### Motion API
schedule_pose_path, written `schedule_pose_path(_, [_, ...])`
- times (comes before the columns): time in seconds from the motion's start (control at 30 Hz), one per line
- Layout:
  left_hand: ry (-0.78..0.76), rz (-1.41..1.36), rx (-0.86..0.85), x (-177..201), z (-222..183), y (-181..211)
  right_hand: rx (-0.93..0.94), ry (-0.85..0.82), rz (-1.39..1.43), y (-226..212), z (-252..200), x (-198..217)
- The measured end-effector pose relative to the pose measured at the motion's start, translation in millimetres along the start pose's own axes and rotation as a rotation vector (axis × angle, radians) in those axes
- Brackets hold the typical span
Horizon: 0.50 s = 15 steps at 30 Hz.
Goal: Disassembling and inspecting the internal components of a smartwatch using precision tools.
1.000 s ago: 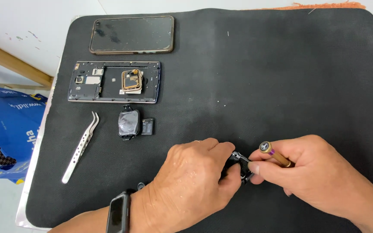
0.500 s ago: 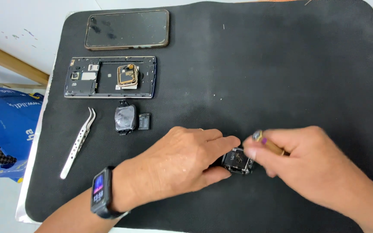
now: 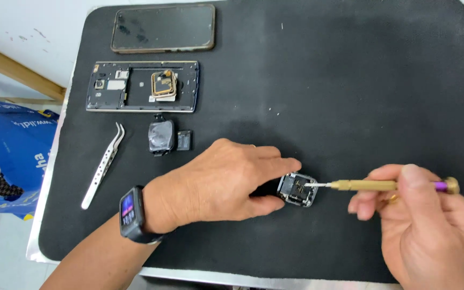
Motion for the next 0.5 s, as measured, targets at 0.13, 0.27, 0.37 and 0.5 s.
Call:
schedule_pose_path(0.13, [-0.019, -0.051, 0.045, 4.2, 4.1, 2.0, 0.109, 0.149, -0.101, -16.4, -10.9, -1.8])
schedule_pose_path(0.27, [0.091, 0.234, 0.156, 12.6, -15.3, 23.4, 0.232, 0.023, 0.018, -6.9, -4.7, 13.2])
schedule_pose_path(0.37, [0.444, 0.393, 0.466, 66.0, -101.2, 34.2, 0.245, 0.177, -0.122, 11.0, -12.0, 35.3])
schedule_pose_path(0.5, [0.428, 0.918, 0.852, 103.3, -213.9, 5.3, 0.384, 0.118, -0.375, 19.2, -18.5, 16.4])
Point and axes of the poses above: each hand's wrist, its own z-axis towards the middle knuckle, its own x-axis out of the back of the hand, y = z × x, the point moved 10 cm from there along z, towards the middle knuckle, and after that the axes turned 10 degrees about -x, right-handed, at the moved point
